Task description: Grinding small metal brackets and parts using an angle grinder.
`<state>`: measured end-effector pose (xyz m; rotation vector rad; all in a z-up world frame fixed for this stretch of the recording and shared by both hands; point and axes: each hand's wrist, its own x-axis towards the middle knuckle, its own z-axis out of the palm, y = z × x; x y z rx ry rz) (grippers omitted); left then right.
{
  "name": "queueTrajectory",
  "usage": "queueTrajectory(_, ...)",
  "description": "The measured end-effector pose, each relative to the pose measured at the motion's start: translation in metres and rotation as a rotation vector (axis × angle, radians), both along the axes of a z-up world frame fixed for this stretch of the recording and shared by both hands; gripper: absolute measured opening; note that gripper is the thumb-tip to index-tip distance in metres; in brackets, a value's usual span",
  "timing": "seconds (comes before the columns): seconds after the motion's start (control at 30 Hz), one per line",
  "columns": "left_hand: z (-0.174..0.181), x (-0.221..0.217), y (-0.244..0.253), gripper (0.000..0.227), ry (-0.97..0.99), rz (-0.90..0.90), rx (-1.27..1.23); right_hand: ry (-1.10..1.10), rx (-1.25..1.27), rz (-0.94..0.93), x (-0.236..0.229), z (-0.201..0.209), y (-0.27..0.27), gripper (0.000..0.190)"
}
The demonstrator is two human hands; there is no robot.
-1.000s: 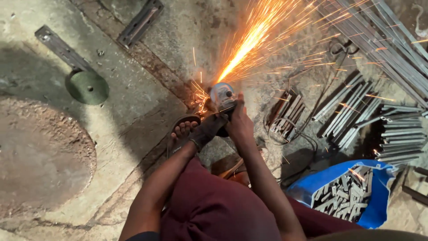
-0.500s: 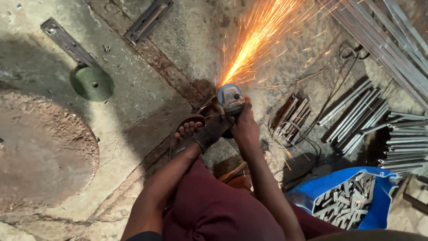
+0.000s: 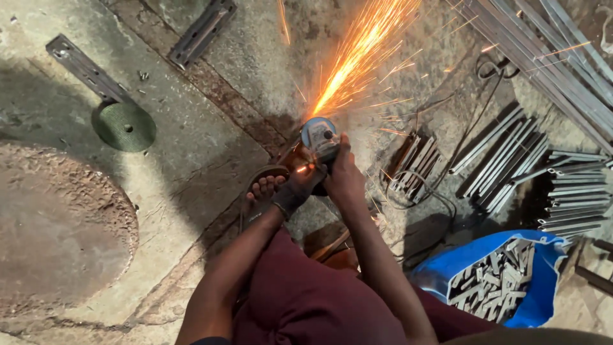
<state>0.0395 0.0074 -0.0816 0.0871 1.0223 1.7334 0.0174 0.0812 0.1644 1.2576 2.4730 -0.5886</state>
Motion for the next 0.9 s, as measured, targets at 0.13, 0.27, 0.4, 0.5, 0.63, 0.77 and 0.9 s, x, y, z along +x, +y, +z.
queueTrajectory(0.13, -0.020, -0.001, 0.003, 0.034, 1.083, -0.182, 0.034, -0.045, 0.008, 0.000, 0.006, 0.004, -0.001, 0.094)
queueTrajectory(0.27, 0.046, -0.030, 0.000, 0.042, 0.241, -0.350, -0.150, 0.060, 0.014, -0.019, 0.006, 0.011, -0.004, 0.096)
queueTrajectory(0.4, 0.061, -0.035, -0.003, 0.043, 0.421, -0.299, -0.222, 0.101, -0.006, -0.028, 0.005, 0.007, -0.005, 0.094)
queueTrajectory(0.5, 0.033, -0.027, 0.004, 0.041, 0.328, -0.200, -0.105, 0.117, -0.028, 0.022, 0.005, -0.003, 0.003, 0.094)
queueTrajectory(0.63, 0.075, -0.040, -0.009, 0.040, 0.309, -0.217, -0.132, 0.040, -0.040, 0.023, 0.005, -0.001, 0.003, 0.099)
queueTrajectory(0.77, 0.066, -0.035, -0.005, 0.043, 0.406, -0.340, -0.227, 0.108, -0.029, 0.004, 0.012, -0.005, 0.002, 0.098)
queueTrajectory(0.9, 0.024, -0.014, -0.002, 0.038, 0.433, -0.062, -0.028, 0.110, -0.042, 0.004, 0.000, 0.000, 0.000, 0.098)
